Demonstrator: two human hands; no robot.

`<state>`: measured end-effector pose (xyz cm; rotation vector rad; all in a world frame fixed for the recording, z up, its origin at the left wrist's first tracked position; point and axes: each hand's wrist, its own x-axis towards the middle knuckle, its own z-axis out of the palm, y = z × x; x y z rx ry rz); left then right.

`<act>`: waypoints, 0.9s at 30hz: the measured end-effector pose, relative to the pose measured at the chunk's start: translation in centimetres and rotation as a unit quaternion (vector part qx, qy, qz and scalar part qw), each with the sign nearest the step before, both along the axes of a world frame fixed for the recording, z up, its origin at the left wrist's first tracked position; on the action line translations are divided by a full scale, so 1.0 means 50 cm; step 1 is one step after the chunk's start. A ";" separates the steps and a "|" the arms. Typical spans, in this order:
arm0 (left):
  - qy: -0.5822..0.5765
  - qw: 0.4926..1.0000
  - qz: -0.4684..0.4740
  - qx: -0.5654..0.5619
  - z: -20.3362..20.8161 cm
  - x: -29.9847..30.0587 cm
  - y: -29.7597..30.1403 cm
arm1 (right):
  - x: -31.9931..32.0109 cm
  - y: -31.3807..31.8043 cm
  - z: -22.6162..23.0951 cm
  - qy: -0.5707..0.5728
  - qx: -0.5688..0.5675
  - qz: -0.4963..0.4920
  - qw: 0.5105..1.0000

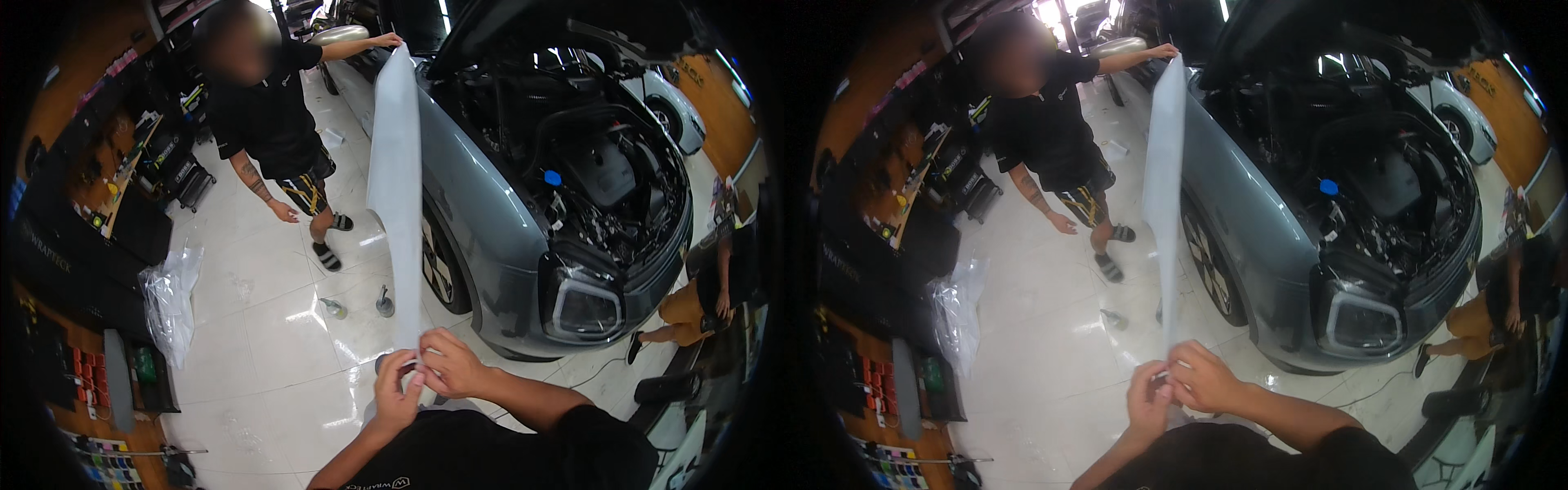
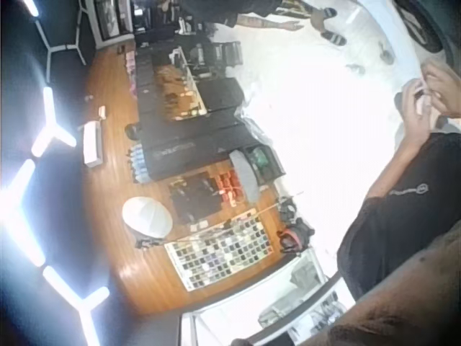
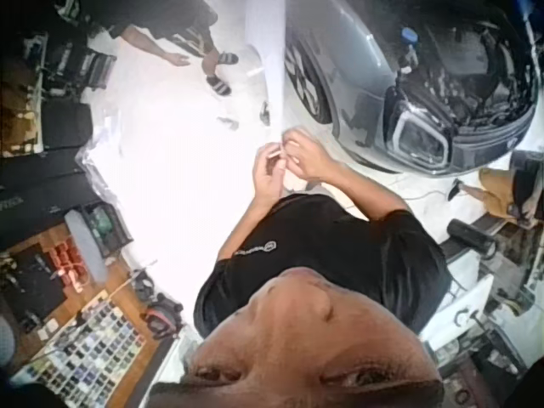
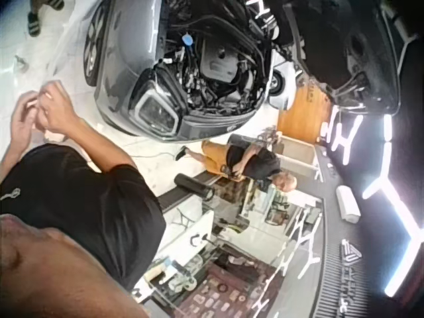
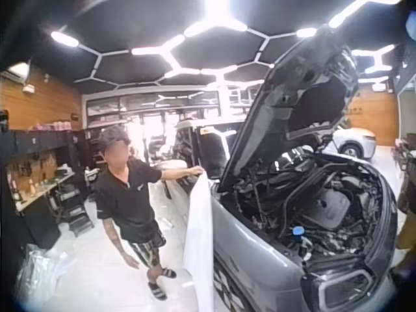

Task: The person applies a protective film to the front fender of a gray car. They spray the surface with a liquid solution, position the film, and use a yellow squeegee to smooth it out and remove air bubbles. The person carefully tucks the film into the edges and contours of the fender. Later, they handle a large sheet of white vinyl wrap with an assistant.

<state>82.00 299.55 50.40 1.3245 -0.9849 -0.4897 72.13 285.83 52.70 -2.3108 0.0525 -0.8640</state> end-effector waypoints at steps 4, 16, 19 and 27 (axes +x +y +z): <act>0.094 0.995 0.031 -0.004 0.001 0.035 0.057 | 0.056 0.054 0.015 -0.023 0.004 0.022 0.999; -0.008 0.996 -0.061 0.062 0.059 0.247 0.152 | 0.207 0.207 0.010 -0.043 0.012 -0.091 0.995; 0.033 0.995 -0.083 0.034 0.049 0.284 0.192 | 0.237 0.241 0.010 -0.028 0.014 -0.067 0.997; 0.096 0.995 -0.034 -0.008 0.063 0.330 0.255 | 0.316 0.324 0.029 -0.128 0.029 -0.097 0.987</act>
